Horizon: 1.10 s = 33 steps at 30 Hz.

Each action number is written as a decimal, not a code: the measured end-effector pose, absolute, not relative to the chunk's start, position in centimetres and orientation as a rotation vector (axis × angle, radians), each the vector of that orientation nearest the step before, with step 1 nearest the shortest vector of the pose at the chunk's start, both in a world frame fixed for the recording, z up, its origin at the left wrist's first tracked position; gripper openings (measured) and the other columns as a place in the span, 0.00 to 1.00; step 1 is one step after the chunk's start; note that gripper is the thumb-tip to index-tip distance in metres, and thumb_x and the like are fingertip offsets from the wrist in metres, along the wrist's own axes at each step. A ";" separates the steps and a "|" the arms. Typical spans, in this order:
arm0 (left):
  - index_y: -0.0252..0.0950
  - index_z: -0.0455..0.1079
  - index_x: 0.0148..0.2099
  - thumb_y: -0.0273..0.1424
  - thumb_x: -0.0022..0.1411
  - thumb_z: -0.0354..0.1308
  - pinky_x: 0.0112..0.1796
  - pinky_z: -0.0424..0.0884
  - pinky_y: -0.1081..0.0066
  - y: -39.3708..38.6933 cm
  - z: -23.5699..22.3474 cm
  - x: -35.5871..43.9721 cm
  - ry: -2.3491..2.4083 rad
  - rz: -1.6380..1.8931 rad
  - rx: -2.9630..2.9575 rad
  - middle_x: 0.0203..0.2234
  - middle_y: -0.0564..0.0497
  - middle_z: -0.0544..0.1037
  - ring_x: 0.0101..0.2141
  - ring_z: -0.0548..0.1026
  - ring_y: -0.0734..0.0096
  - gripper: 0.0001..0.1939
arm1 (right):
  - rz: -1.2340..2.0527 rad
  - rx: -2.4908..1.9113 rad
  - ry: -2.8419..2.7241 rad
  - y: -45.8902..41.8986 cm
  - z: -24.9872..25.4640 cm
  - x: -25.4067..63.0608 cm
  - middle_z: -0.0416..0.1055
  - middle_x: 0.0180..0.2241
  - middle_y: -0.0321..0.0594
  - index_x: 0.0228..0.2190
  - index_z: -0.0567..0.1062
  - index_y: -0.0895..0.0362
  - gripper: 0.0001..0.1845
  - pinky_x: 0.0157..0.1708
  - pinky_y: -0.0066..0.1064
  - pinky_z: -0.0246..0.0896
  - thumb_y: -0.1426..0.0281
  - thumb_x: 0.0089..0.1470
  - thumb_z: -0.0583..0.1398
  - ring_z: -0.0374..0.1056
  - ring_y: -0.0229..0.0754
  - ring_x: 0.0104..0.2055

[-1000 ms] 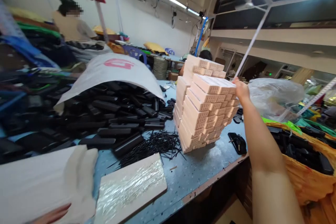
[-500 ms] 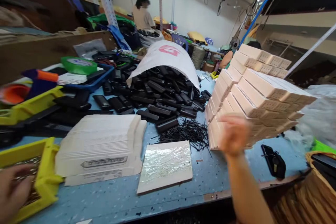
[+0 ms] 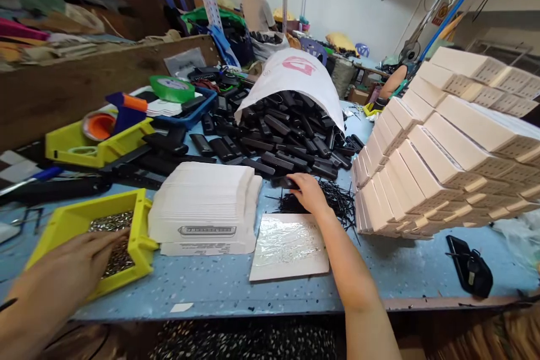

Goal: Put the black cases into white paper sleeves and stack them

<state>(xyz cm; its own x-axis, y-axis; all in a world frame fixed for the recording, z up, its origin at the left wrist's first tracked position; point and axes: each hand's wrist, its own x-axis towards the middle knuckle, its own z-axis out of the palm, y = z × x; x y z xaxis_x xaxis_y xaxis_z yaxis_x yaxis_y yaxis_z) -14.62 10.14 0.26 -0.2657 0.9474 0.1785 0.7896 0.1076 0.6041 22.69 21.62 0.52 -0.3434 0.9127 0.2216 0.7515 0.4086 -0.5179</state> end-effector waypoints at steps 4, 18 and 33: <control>0.41 0.73 0.28 0.37 0.44 0.63 0.38 0.72 0.66 8.5 0.0 -10.6 1.993 1.335 0.915 0.24 0.55 0.78 0.31 0.75 0.65 0.07 | 0.598 -1.177 -1.327 14.5 -0.8 23.0 0.74 0.38 0.40 0.43 0.67 0.53 0.10 0.44 0.40 0.66 0.67 0.58 0.56 0.72 0.43 0.40; 0.32 0.76 0.26 0.32 0.24 0.78 0.26 0.71 0.78 6.4 -0.8 5.8 1.006 1.064 0.215 0.20 0.53 0.76 0.22 0.72 0.78 0.22 | 1.061 -0.695 -0.436 8.3 2.0 17.3 0.62 0.20 0.28 0.25 0.68 0.53 0.13 0.27 0.29 0.64 0.57 0.47 0.61 0.61 0.33 0.22; 0.37 0.61 0.26 0.37 0.28 0.77 0.27 0.66 0.79 6.0 -0.6 6.5 0.972 1.170 0.422 0.16 0.60 0.70 0.21 0.68 0.80 0.28 | 1.045 -0.749 -0.138 8.6 2.1 16.7 0.57 0.18 0.25 0.25 0.63 0.53 0.15 0.24 0.26 0.61 0.58 0.42 0.61 0.57 0.31 0.20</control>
